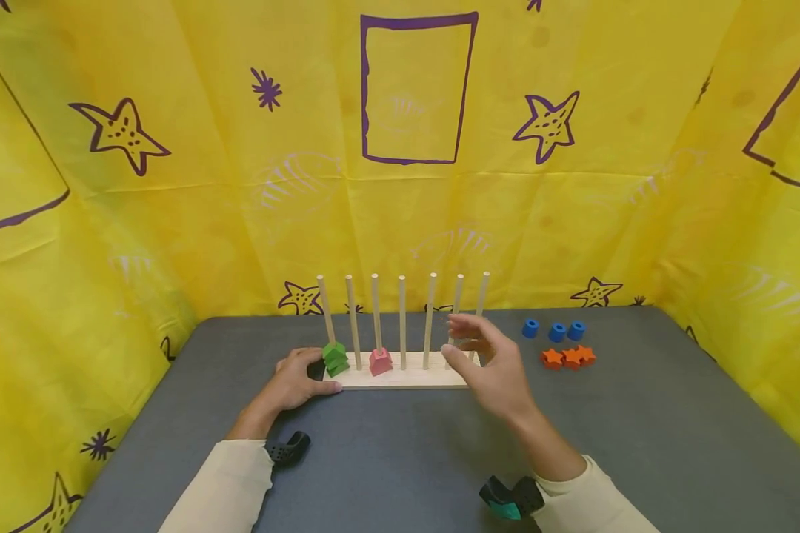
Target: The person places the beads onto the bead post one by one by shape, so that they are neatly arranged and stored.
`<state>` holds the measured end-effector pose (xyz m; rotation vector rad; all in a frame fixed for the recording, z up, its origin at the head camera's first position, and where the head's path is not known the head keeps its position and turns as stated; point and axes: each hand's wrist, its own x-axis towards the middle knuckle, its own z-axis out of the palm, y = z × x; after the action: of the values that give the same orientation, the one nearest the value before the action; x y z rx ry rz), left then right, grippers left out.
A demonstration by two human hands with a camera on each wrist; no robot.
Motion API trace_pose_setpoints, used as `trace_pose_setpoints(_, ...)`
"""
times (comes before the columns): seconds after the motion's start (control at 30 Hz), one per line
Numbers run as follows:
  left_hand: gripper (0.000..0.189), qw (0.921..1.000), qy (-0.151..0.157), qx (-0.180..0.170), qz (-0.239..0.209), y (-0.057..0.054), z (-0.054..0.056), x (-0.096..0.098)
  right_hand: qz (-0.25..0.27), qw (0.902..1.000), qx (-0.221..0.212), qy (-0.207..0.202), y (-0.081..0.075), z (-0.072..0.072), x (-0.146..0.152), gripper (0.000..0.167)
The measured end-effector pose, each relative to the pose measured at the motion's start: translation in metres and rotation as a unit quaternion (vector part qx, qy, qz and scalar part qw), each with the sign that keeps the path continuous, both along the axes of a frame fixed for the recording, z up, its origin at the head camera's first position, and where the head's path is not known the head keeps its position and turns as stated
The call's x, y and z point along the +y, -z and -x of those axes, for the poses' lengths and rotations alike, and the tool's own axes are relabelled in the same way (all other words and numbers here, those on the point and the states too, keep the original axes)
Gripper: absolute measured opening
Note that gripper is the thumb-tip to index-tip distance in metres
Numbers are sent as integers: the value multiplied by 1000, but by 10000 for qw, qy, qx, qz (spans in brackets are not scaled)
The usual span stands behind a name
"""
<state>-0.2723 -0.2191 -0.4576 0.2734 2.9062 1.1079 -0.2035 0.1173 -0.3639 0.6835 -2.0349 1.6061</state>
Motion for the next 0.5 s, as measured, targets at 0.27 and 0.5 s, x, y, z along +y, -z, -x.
trace_pose_setpoints(0.27,80,10000,-8,17,82,1,0,1,560,9963,241,613,-9,6,55,40)
trace_pose_setpoints(0.5,83,10000,-35,-79,24,1,0,0,835,9878,-53,1314,8,18,95,38)
